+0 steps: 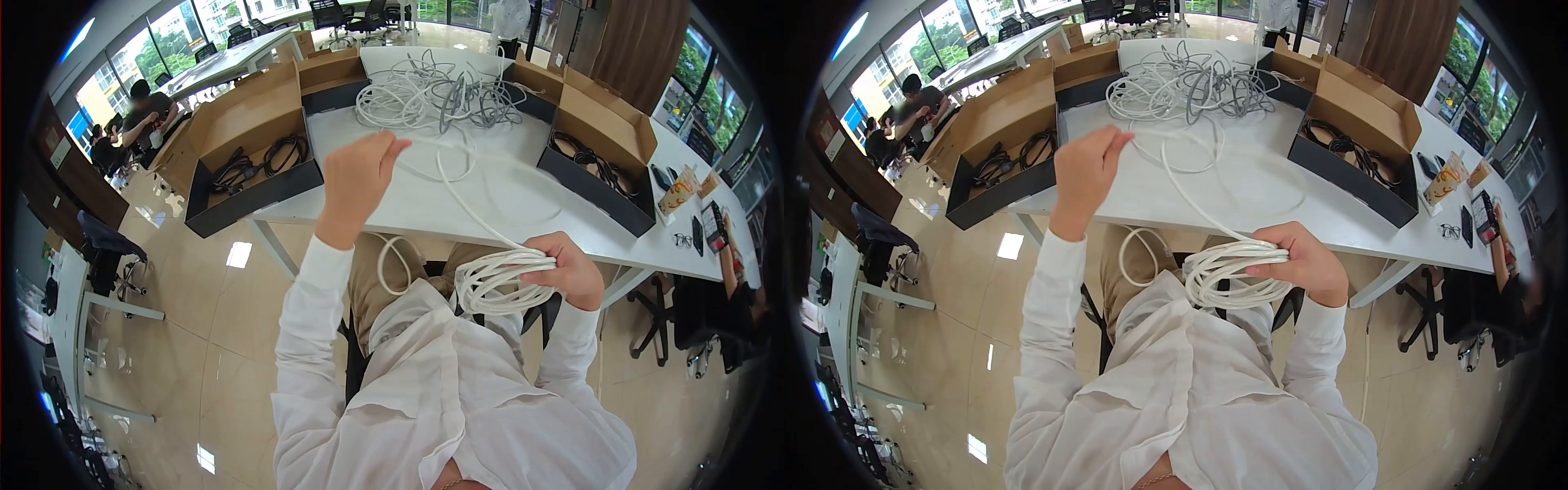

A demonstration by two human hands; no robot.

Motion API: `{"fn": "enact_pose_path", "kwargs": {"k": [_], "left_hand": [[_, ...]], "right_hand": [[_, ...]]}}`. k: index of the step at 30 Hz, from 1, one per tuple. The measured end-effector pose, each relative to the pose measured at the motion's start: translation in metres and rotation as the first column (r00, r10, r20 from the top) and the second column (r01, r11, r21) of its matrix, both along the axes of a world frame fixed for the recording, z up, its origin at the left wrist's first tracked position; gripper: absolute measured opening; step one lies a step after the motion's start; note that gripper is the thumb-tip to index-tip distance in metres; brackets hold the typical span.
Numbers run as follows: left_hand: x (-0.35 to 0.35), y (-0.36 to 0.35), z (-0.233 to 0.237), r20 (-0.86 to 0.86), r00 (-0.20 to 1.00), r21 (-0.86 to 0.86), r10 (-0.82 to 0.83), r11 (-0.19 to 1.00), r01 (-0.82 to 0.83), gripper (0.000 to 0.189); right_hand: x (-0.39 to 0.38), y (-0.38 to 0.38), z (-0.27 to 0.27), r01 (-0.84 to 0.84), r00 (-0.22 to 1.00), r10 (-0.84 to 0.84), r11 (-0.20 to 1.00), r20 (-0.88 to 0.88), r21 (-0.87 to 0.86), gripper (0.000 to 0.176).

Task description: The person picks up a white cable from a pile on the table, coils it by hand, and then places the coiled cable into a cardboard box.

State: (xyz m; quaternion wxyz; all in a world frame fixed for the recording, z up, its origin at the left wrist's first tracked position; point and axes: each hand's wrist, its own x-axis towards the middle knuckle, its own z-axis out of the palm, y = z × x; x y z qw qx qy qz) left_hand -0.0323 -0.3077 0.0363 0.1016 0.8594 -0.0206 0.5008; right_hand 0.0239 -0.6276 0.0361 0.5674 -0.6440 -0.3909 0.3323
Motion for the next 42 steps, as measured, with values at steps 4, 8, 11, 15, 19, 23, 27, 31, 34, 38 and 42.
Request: {"fn": "enact_pose_path", "kwargs": {"k": [4,8,11,15,19,23,27,31,34,38,42], "left_hand": [[0.01,0.005,0.032,0.048,0.998,-0.012,0.028,1.0,-0.027,0.019],[0.012,0.031,0.052,0.142,0.98,-0.133,0.143,0.983,-0.124,0.016],[0.008,0.07,0.063,0.108,0.95,-0.168,0.294,0.947,-0.274,0.018],[0.002,0.153,0.063,0.063,0.914,-0.287,0.401,0.884,-0.368,0.029],[-0.014,0.198,0.065,-0.151,0.846,-0.344,0.512,0.775,-0.53,0.039],[-0.021,0.202,0.052,-0.3,0.728,-0.159,0.616,0.72,-0.675,0.037],[-0.003,0.2,0.016,-0.497,0.774,-0.062,0.393,0.873,-0.484,0.03],[0.027,0.137,-0.005,-0.466,0.811,0.126,0.355,0.933,-0.336,0.032],[0.037,0.059,0.033,-0.164,0.918,-0.334,-0.36,0.896,0.292,0.043],[-0.008,-0.076,0.098,-0.105,0.869,-0.094,-0.483,0.875,0.475,0.062],[-0.005,-0.122,0.096,-0.095,0.851,-0.039,-0.517,0.856,0.515,0.067]], "right_hand": [[0.004,0.0,-0.005,0.082,0.958,-0.03,0.982,0.286,-0.173,0.018],[0.014,-0.015,-0.007,0.165,0.926,-0.078,0.964,0.369,-0.21,0.018],[0.027,-0.035,-0.006,0.337,0.863,-0.203,0.914,0.462,-0.227,0.015],[0.045,-0.071,-0.01,0.56,0.795,-0.5,0.823,0.345,-0.098,0.011],[0.065,-0.104,-0.015,0.709,0.681,-0.73,0.678,0.063,0.193,0.018],[0.084,-0.141,-0.031,0.593,0.791,-0.57,0.622,-0.225,0.511,0.028],[0.073,-0.127,-0.019,0.602,0.788,-0.552,0.604,-0.271,0.522,0.031],[0.06,-0.097,0.002,0.539,0.839,-0.48,0.67,-0.256,0.511,0.023],[0.06,-0.079,0.023,0.434,0.898,-0.424,0.815,-0.116,0.383,0.016],[0.046,-0.048,0.039,0.355,0.935,-0.339,0.89,-0.104,0.287,0.011],[0.037,-0.037,0.047,0.329,0.941,-0.332,0.943,0.061,0.05,0.01]]}}
